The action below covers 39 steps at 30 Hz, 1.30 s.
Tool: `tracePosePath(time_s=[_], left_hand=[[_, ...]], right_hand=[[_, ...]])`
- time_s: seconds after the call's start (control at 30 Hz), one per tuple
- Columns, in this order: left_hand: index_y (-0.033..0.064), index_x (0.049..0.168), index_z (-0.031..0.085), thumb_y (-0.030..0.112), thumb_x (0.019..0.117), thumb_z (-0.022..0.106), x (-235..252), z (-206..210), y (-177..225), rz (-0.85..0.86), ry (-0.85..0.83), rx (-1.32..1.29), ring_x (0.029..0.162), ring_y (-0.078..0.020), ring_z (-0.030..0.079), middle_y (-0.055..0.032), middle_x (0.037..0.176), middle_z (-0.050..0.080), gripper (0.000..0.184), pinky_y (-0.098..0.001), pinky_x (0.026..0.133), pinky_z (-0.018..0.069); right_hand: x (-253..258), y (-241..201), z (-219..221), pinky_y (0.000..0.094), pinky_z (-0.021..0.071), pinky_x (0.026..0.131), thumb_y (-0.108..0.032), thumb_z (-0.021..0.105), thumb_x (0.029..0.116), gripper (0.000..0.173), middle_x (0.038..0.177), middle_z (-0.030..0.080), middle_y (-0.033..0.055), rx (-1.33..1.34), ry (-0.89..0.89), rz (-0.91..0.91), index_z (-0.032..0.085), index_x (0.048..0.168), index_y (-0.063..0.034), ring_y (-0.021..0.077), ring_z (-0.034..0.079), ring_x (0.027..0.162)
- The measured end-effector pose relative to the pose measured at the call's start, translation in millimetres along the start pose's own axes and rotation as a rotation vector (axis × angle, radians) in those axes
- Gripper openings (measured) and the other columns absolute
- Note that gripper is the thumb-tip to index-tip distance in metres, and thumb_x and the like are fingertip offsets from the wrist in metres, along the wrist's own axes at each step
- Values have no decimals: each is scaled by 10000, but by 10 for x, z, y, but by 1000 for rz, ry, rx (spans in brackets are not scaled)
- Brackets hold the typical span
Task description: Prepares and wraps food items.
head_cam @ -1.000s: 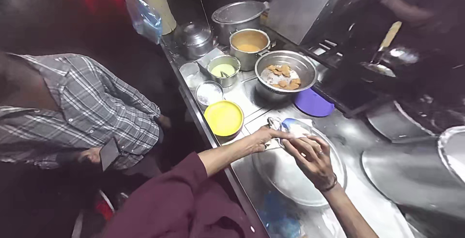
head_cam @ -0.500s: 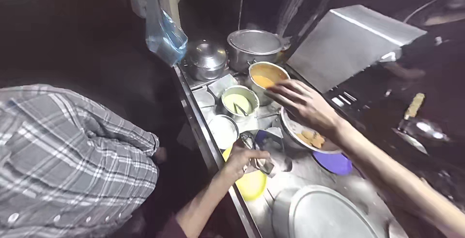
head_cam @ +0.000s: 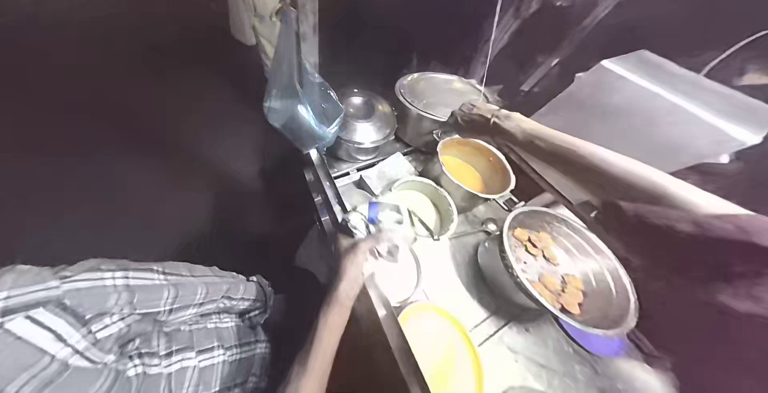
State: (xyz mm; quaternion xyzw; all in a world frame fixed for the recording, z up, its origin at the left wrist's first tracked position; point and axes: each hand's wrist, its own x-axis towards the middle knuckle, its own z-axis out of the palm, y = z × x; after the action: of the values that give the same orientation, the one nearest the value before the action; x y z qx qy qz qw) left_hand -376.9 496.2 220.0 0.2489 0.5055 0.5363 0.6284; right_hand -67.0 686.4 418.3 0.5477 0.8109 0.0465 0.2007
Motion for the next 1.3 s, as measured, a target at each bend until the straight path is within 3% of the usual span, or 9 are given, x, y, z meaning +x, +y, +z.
tracePosePath(time_s=[0.03, 0.13, 0.3, 0.47, 0.8, 0.97, 1.03, 1.13, 1.3], left_hand=[[-47, 1244, 578, 3, 628, 905, 168, 25, 62, 44, -2, 21, 887, -256, 725, -181, 1022, 714, 699, -430, 746, 640], [-51, 1222, 591, 14, 606, 926, 517, 124, 273, 120, -52, 108, 940, -241, 720, -179, 1050, 714, 704, -428, 800, 636], [-53, 1124, 638, 22, 574, 956, 483, 567, 511, 145, -314, 124, 868, -255, 747, -176, 956, 743, 640, -434, 790, 649], [-36, 1108, 624, -60, 702, 857, 110, 747, 460, 58, -565, 65, 778, -241, 705, -172, 906, 706, 468, -393, 684, 620], [-44, 1145, 606, -83, 724, 823, -143, 822, 263, 4, -599, 110, 839, -253, 717, -179, 966, 709, 475, -409, 739, 632], [-12, 1165, 596, -59, 775, 777, -160, 729, 181, -6, -575, 201, 700, -182, 650, -131, 897, 679, 432, -326, 587, 558], [-19, 1183, 598, -88, 775, 758, -157, 722, 152, -28, -586, 198, 784, -215, 690, -152, 947, 695, 443, -368, 666, 605], [-27, 1204, 587, -110, 792, 738, -163, 722, 124, -78, -611, 154, 837, -241, 707, -173, 976, 704, 446, -400, 732, 618], [-22, 1170, 608, -32, 869, 734, -119, 668, 87, -171, -665, 81, 836, -236, 705, -169, 970, 706, 326, -405, 753, 615]], right_hand=[[-56, 2, 232, 614, 531, 774, -195, 602, 1011, 225, 838, 703, 190, 5, 139, -95, 739, 904, -52, 403, 693, 836], [-541, -506, 91, 582, 538, 730, -186, 627, 1006, 132, 801, 684, 116, -79, -163, -315, 740, 970, -127, 351, 685, 786], [-1197, -1069, 89, 493, 533, 580, -166, 682, 949, 61, 671, 641, 11, 159, 5, -606, 731, 933, -199, 225, 651, 617], [-1366, -1200, -35, 490, 507, 545, -167, 638, 954, 72, 640, 605, 22, 75, 166, -468, 707, 938, -177, 243, 628, 583], [-1788, -1306, 34, 509, 513, 611, -191, 630, 955, 87, 735, 619, 76, -80, 70, -266, 672, 980, -119, 299, 650, 696], [-1786, -1583, 93, 471, 510, 593, -7, 576, 973, 83, 788, 604, 172, -291, 164, -204, 642, 949, 37, 356, 642, 716], [-1735, -1623, 179, 477, 513, 596, 61, 559, 955, 83, 837, 615, 200, -349, 196, -198, 640, 962, 69, 372, 646, 745], [-1679, -1750, 109, 496, 512, 669, 116, 480, 970, 170, 975, 605, 235, -362, -21, -152, 589, 1099, 104, 395, 643, 879], [-1651, -1707, 398, 491, 523, 657, 86, 510, 975, 151, 962, 619, 255, -409, 183, -200, 607, 1089, 110, 396, 649, 845]])
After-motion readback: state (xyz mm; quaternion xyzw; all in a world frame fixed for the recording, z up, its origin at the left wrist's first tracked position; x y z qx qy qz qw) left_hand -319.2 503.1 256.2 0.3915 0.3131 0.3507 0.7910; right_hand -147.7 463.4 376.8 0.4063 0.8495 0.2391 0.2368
